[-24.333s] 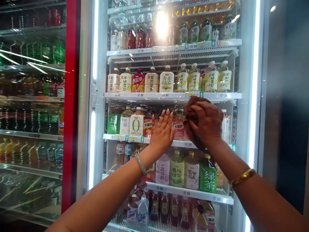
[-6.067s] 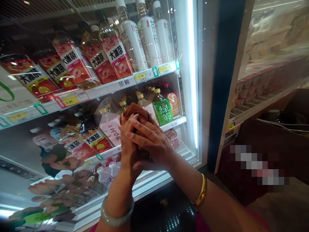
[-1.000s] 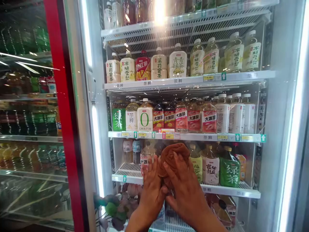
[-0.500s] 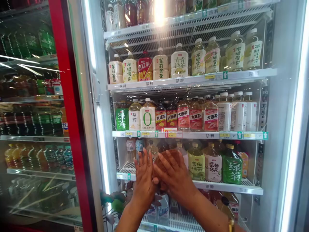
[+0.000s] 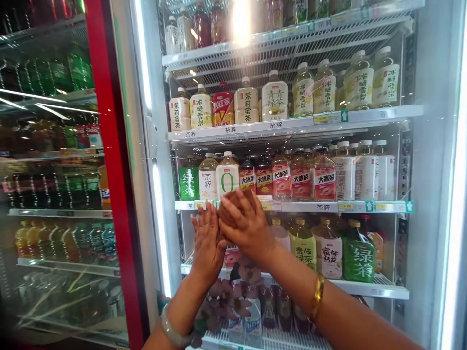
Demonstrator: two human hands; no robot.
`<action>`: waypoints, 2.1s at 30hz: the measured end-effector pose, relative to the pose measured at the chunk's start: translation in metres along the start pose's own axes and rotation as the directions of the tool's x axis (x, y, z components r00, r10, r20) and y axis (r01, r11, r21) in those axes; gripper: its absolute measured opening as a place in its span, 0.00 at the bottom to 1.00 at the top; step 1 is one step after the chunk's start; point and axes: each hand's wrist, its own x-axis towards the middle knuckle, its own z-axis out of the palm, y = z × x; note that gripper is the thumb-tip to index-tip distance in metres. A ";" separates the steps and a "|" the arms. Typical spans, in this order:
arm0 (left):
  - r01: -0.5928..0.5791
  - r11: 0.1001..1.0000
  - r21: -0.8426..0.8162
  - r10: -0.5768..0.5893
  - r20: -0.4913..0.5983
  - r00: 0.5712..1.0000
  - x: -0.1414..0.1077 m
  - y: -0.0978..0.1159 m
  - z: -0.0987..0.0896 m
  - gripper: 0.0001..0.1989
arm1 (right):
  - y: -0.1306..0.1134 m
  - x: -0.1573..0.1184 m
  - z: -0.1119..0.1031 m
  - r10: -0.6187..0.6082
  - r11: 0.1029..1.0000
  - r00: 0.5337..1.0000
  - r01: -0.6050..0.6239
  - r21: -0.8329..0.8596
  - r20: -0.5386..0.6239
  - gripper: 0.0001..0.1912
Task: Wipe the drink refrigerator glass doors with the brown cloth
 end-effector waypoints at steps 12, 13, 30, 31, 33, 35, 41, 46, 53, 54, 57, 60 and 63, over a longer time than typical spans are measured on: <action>-0.090 0.996 0.005 0.090 0.059 0.994 0.034 -0.032 -0.016 0.42 | 0.051 0.067 0.010 0.044 0.993 0.992 -0.057 -0.106 -0.121 0.13; -0.076 0.997 -0.015 0.077 0.030 0.997 0.041 -0.035 -0.015 0.42 | 0.043 0.075 0.018 0.054 0.994 0.994 -0.063 -0.089 -0.095 0.13; -0.026 0.998 0.061 0.025 0.024 0.999 0.113 -0.083 -0.053 0.49 | 0.059 0.139 0.050 0.028 0.999 1.000 -0.028 -0.039 0.004 0.16; -0.010 0.998 0.054 0.009 0.015 1.000 0.118 -0.087 -0.053 0.49 | 0.053 0.141 0.054 0.016 0.999 1.000 -0.015 -0.033 0.013 0.14; -0.012 0.999 0.050 0.011 0.004 1.000 0.121 -0.093 -0.053 0.49 | 0.041 0.133 0.054 -0.073 0.997 0.997 0.073 -0.013 0.037 0.11; -0.046 0.997 0.065 0.047 -0.005 0.999 0.117 -0.093 -0.053 0.49 | 0.038 0.116 0.043 -0.206 0.979 0.975 0.205 0.014 0.078 0.11; -0.091 0.988 0.124 0.091 0.000 0.996 0.117 -0.073 -0.046 0.47 | 0.086 0.104 0.005 -0.305 0.947 0.946 0.314 -0.074 0.114 0.10; -0.044 0.991 0.123 0.052 -0.068 0.996 0.133 -0.052 -0.032 0.47 | 0.102 0.139 0.022 -0.004 0.994 0.996 -0.005 -0.106 -0.086 0.15; -0.081 0.989 0.125 0.083 -0.012 0.996 0.126 -0.037 -0.027 0.44 | 0.079 0.088 0.001 -0.290 0.956 0.949 0.294 -0.012 0.121 0.08; -0.088 0.987 0.131 0.089 -0.003 0.996 0.125 -0.036 -0.026 0.44 | 0.086 0.080 -0.009 -0.327 0.944 0.936 0.329 0.004 0.127 0.08; -0.092 0.986 0.142 0.092 0.003 0.996 0.128 -0.028 -0.020 0.42 | 0.116 0.073 -0.034 -0.339 0.939 0.934 0.343 -0.018 0.115 0.08; -0.068 0.988 0.136 0.072 -0.023 0.997 0.137 -0.016 -0.009 0.37 | 0.143 0.091 -0.041 -0.208 0.972 0.977 0.213 -0.102 0.055 0.09; -0.024 0.991 0.135 0.034 -0.073 0.997 0.144 -0.005 0.002 0.33 | 0.147 0.108 -0.033 -0.041 0.991 0.999 0.038 -0.128 -0.020 0.10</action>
